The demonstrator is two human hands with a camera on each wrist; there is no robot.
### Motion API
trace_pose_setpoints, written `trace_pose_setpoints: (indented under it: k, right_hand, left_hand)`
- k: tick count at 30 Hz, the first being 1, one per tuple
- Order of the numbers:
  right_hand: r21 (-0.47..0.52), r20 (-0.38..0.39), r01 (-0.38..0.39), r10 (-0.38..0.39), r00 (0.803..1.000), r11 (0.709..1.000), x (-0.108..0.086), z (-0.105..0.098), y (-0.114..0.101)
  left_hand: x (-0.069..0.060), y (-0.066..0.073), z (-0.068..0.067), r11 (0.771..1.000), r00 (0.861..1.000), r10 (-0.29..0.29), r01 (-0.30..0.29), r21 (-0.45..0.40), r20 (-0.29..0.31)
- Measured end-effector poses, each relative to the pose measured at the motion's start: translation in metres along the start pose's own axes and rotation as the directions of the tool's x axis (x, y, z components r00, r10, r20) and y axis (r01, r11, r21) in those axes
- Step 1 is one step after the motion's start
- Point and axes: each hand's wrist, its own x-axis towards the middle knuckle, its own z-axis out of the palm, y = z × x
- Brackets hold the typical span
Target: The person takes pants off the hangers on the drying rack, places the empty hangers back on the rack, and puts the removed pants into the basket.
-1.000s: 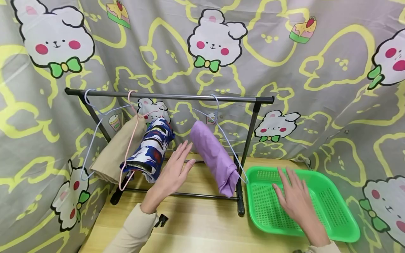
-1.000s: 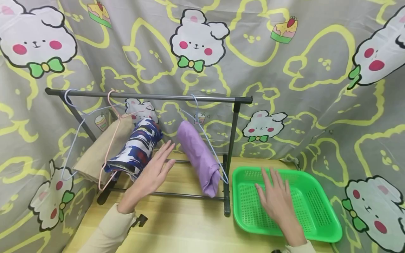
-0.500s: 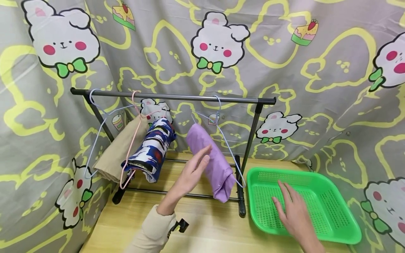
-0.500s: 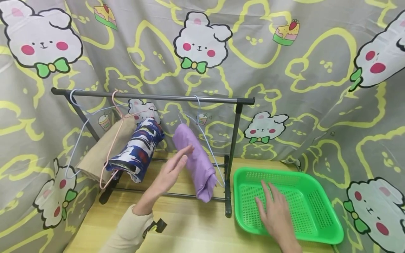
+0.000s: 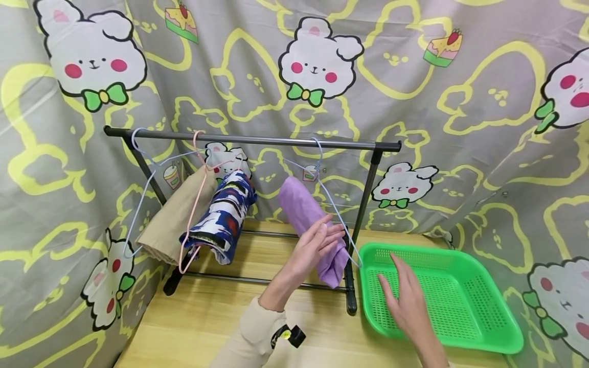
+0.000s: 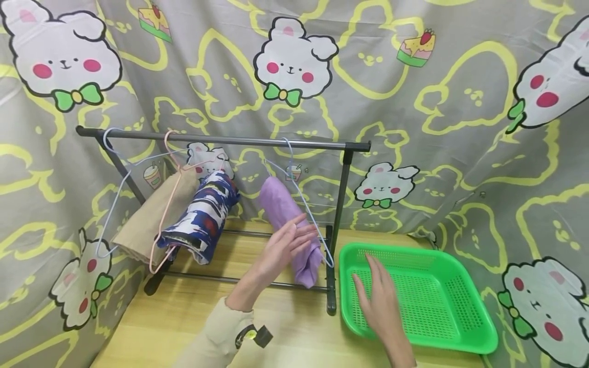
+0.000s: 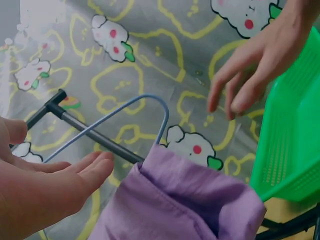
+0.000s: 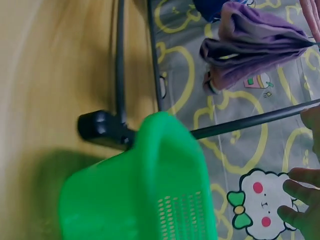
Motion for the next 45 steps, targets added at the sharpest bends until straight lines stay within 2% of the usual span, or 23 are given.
trace_pose_setpoints:
  k: [6, 8, 11, 14, 17, 19, 25, 33, 35, 39, 45]
  right_hand:
    - [0.062, -0.041, -0.002, 0.004, 0.999, 0.998, 0.033, 0.014, -0.009]
    - [0.107, -0.041, -0.011, 0.015, 0.999, 0.994, 0.044, 0.019, -0.012]
    - [0.210, -0.023, -0.044, 0.050, 0.998, 0.977, 0.059, 0.028, -0.015]
    - [0.296, 0.005, -0.086, 0.088, 0.996, 0.951, 0.071, 0.036, -0.017]
    - [0.330, 0.023, -0.103, 0.101, 0.995, 0.938, 0.082, 0.041, -0.020]
    - [0.352, 0.031, -0.114, 0.111, 0.993, 0.929, 0.089, 0.044, -0.022]
    - [0.443, 0.021, -0.127, 0.131, 0.991, 0.887, 0.108, 0.051, -0.024]
    - [0.499, 0.031, -0.131, 0.133, 0.991, 0.857, 0.121, 0.056, -0.024]
    - [0.483, 0.018, -0.133, 0.142, 0.990, 0.866, 0.124, 0.057, -0.026]
    - [0.409, -0.008, -0.130, 0.146, 0.989, 0.903, 0.129, 0.056, -0.028]
    - [0.304, -0.004, -0.092, 0.098, 0.995, 0.948, 0.135, 0.059, -0.023]
  left_hand:
    - [0.005, -0.004, 0.007, 0.998, 0.999, -0.013, 0.011, -0.055, -0.042]
    - [0.006, -0.004, 0.009, 0.999, 0.998, -0.016, 0.013, -0.049, -0.062]
    - [0.007, -0.006, 0.012, 1.000, 0.995, 0.000, -0.003, -0.029, -0.103]
    - [0.006, -0.007, 0.015, 0.999, 0.993, 0.028, -0.030, -0.017, -0.113]
    - [0.005, -0.008, 0.017, 0.998, 0.993, 0.047, -0.050, -0.025, -0.109]
    - [0.004, -0.008, 0.016, 0.997, 0.990, 0.054, -0.060, -0.042, -0.128]
    - [-0.001, -0.005, 0.013, 0.995, 0.980, 0.073, -0.084, -0.054, -0.185]
    - [-0.021, -0.011, 0.007, 0.999, 0.973, 0.050, -0.051, 0.002, -0.226]
    - [-0.026, -0.012, 0.005, 0.999, 0.970, 0.052, -0.051, 0.011, -0.239]
    - [-0.032, -0.012, -0.001, 0.998, 0.961, 0.057, -0.052, 0.023, -0.270]
    - [-0.038, -0.007, -0.010, 0.998, 0.952, 0.063, -0.068, -0.005, -0.298]
